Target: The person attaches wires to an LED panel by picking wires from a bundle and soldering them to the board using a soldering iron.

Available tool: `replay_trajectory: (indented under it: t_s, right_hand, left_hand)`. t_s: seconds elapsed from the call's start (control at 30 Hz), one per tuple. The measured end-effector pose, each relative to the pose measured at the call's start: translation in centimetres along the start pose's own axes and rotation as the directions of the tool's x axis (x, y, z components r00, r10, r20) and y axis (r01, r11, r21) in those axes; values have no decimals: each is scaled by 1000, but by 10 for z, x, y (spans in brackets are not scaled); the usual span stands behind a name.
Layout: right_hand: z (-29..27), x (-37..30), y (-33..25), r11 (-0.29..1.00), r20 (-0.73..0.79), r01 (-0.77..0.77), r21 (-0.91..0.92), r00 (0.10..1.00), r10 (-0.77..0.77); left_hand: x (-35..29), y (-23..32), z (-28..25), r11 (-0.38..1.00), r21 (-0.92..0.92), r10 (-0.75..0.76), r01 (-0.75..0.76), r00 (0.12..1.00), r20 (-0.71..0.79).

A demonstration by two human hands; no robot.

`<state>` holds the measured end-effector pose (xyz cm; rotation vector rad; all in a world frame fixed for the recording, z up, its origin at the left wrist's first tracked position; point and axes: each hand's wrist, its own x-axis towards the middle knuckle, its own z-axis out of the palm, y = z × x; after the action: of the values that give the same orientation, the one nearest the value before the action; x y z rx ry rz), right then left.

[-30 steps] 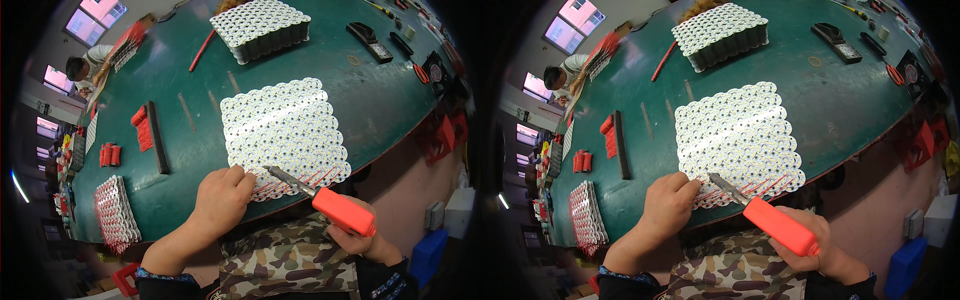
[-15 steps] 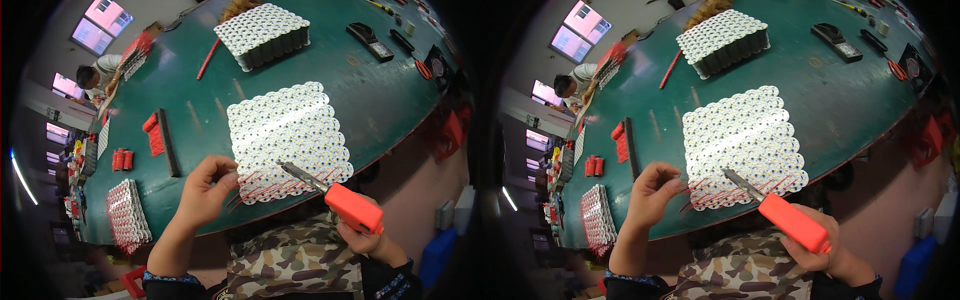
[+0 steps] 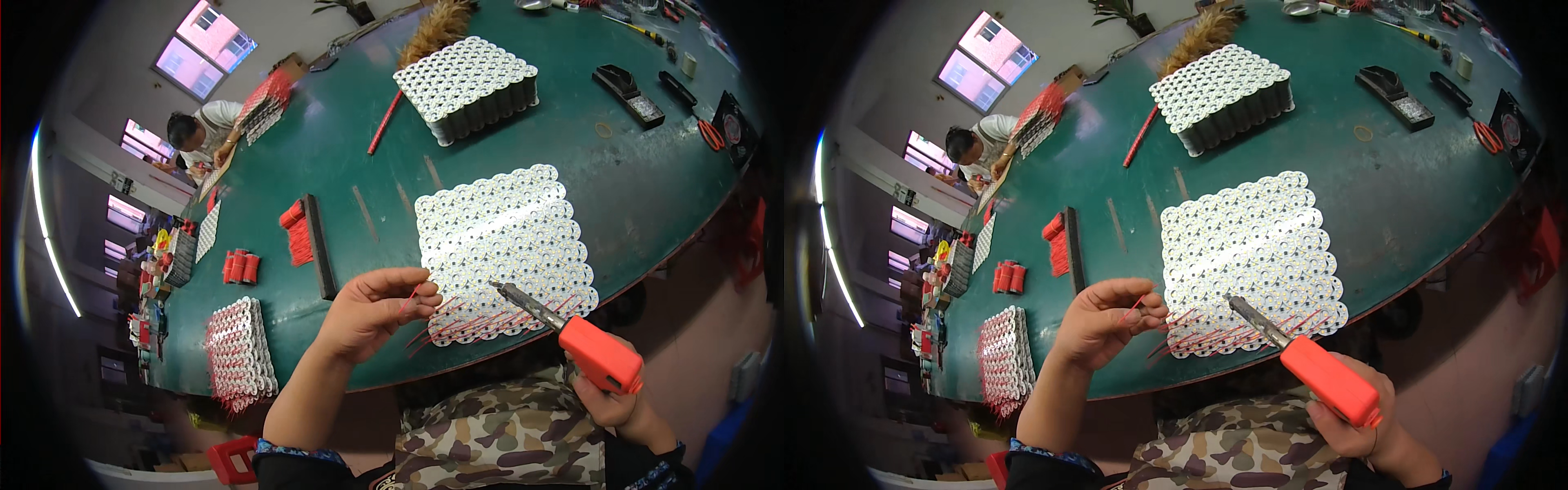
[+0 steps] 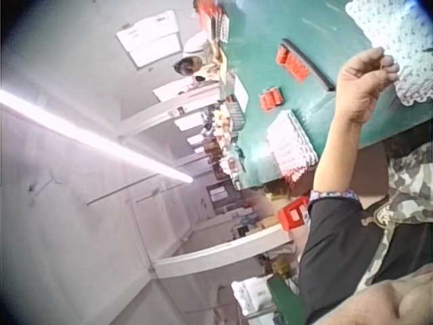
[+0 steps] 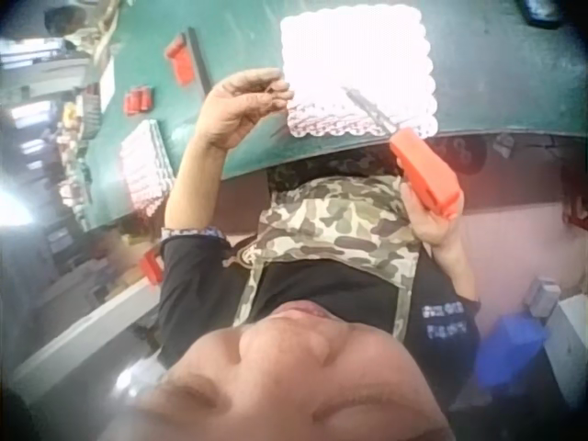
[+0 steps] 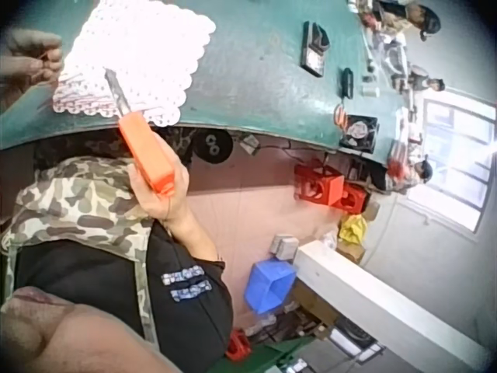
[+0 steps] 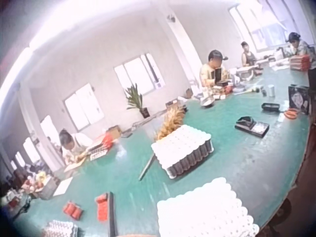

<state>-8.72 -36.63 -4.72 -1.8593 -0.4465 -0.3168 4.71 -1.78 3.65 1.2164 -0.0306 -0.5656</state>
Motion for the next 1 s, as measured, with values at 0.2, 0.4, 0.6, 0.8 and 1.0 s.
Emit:
replay_trajectory:
  t_s: [0.2,0.4,0.6,0.8,1.0]
  right_hand:
    - [-1,2,-8,995,2,-92,39,996,92]
    - [-6,8,-9,996,40,-78,-49,996,80]
    - [0,-5,-2,995,-47,-86,42,995,88]
    - [-2,5,-6,980,33,-176,90,984,174]
    - [0,8,-1,988,106,-152,30,983,148]
  left_hand:
    - [4,-7,-2,895,422,180,-148,983,-35]
    - [11,-18,25,450,826,476,-339,874,100]
    - [18,-28,26,-24,924,532,-381,778,334]
    - [20,-40,30,-91,926,492,-366,792,362]
    - [23,-50,26,-235,881,452,-411,756,473]
